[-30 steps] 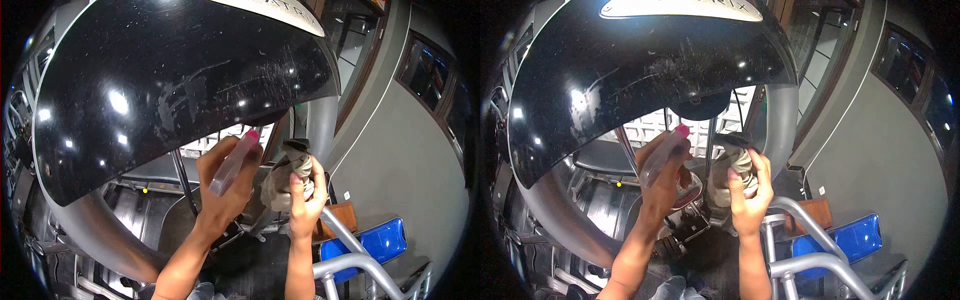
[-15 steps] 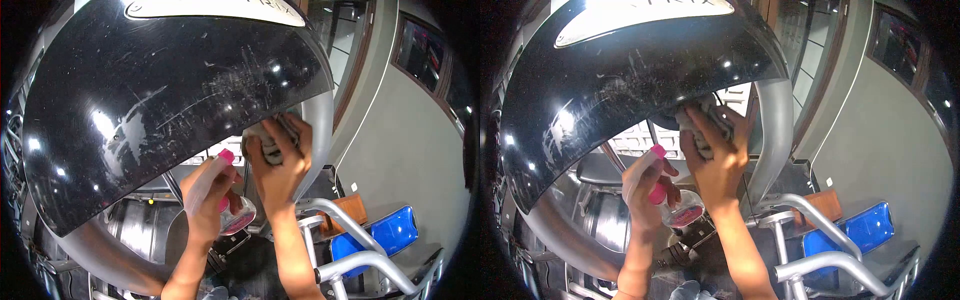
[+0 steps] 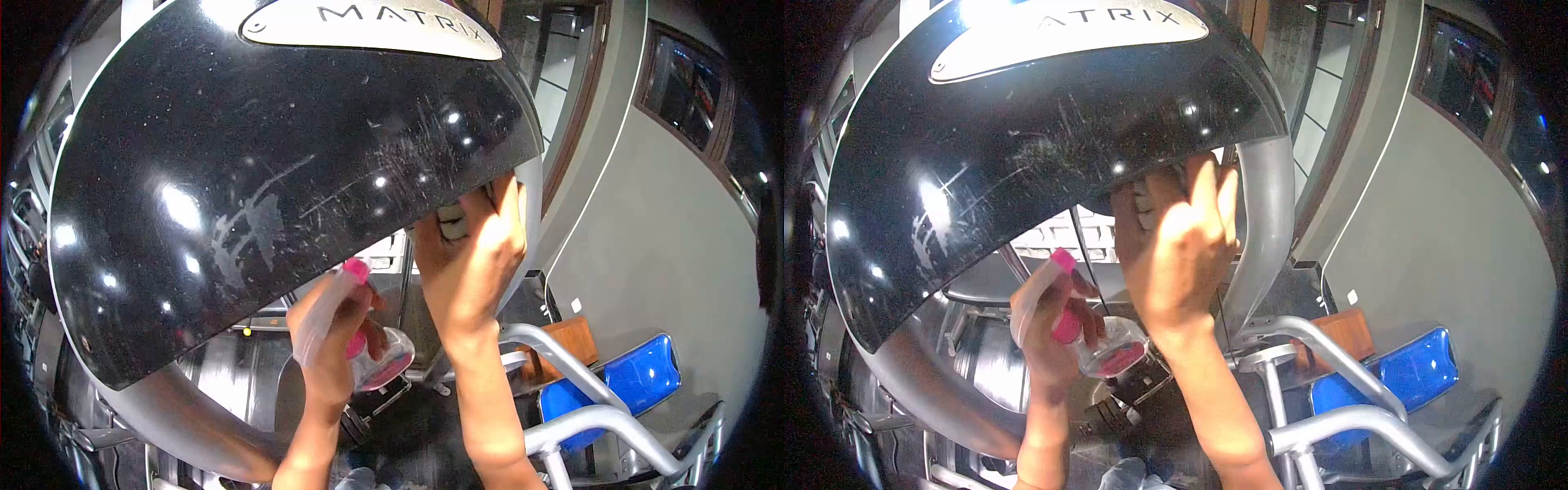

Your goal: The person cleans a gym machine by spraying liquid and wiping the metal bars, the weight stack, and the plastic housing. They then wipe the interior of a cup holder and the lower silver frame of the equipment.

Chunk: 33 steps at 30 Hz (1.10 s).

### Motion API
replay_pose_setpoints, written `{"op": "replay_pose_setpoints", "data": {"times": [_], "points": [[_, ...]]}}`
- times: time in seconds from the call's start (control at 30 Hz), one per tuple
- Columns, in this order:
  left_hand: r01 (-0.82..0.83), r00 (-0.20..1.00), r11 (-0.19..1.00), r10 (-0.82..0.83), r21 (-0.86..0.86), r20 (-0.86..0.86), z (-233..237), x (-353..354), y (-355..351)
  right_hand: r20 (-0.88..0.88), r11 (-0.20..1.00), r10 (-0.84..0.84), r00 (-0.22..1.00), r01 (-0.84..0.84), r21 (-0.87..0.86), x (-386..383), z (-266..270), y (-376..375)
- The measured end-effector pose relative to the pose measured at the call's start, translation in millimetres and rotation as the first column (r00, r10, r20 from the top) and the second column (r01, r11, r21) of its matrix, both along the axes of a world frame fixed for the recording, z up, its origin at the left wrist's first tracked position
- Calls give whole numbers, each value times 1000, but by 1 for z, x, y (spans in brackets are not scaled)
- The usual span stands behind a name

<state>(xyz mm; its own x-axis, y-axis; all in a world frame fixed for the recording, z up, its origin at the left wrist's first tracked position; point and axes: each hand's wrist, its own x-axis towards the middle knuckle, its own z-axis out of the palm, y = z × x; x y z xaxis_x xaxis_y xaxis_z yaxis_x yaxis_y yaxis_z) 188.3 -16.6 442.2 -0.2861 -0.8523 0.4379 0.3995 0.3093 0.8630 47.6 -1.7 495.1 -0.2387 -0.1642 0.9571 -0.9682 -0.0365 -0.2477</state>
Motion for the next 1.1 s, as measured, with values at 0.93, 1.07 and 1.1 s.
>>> {"op": "replay_pose_setpoints", "data": {"times": [0.93,1.07,1.1], "points": [[-52,999,995,52,90,5,-33,16,-7,-254,937,63,965,30,347,30,-17,10],[-39,999,995,40,93,-5,-44,19,-9,-198,938,56,979,16,345,-15,-59,5],[-19,1000,997,19,76,0,-45,20,-10,-190,962,24,981,29,271,-29,-63,5]]}}
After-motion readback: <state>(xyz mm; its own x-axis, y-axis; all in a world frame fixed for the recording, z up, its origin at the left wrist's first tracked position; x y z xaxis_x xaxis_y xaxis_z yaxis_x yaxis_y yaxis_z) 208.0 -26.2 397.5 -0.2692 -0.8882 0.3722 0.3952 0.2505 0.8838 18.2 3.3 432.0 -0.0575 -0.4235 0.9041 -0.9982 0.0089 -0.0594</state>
